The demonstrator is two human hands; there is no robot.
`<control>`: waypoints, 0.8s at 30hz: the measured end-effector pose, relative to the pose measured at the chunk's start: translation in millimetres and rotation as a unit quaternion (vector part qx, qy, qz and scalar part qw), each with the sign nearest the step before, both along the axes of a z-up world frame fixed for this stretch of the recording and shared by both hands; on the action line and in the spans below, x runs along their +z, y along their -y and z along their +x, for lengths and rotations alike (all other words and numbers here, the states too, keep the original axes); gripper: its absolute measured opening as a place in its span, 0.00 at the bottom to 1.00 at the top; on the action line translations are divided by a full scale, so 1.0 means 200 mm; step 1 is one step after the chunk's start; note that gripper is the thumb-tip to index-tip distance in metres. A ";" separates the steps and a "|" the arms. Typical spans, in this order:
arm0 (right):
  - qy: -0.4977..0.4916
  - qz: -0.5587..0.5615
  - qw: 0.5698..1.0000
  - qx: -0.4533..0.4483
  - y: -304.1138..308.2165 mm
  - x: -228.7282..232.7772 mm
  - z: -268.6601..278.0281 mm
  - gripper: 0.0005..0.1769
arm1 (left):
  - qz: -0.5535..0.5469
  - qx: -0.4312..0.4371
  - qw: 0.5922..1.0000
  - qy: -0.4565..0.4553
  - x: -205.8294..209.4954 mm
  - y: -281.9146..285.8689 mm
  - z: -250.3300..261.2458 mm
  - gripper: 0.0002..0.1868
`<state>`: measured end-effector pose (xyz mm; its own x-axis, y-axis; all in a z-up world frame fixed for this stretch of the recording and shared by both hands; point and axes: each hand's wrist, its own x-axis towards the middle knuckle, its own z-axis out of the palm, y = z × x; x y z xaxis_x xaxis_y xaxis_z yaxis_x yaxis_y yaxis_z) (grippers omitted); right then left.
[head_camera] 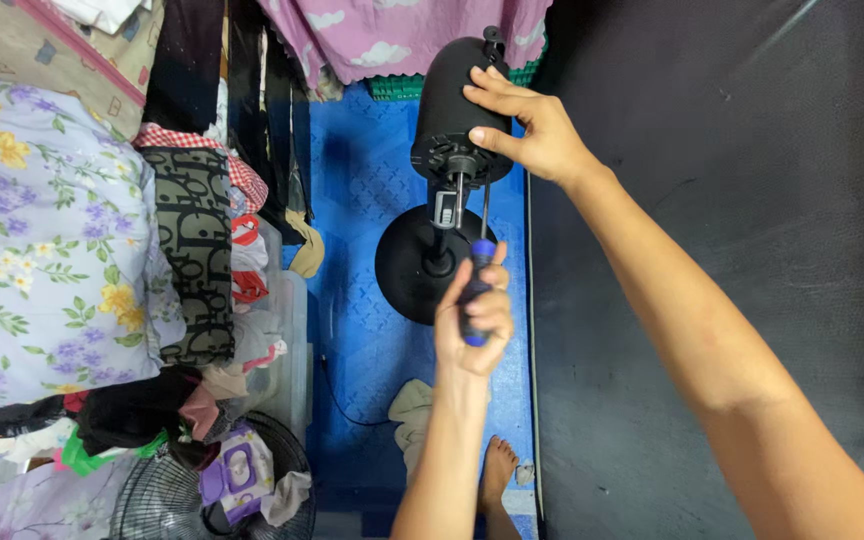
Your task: The person uses a screwdriver to tighten a screw on the rear motor housing of a standing electric fan. They hold the fan steady with one hand while turning the screwdriver with the other, working on the same fastener throughout the clip.
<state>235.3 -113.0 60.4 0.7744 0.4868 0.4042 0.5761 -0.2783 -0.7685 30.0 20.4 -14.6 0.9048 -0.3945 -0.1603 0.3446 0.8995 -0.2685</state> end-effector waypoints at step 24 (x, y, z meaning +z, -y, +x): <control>0.011 0.007 1.000 -0.013 -0.04 -0.03 -0.07 0.30 | 0.934 0.228 0.270 0.044 0.19 0.05 -0.19 0.17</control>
<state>222.3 -105.4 54.0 0.7770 0.4617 0.4280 0.5863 -0.2829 -0.7591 -8.4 9.5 24.2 0.8240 0.4560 0.3363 0.0137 -0.6094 0.7927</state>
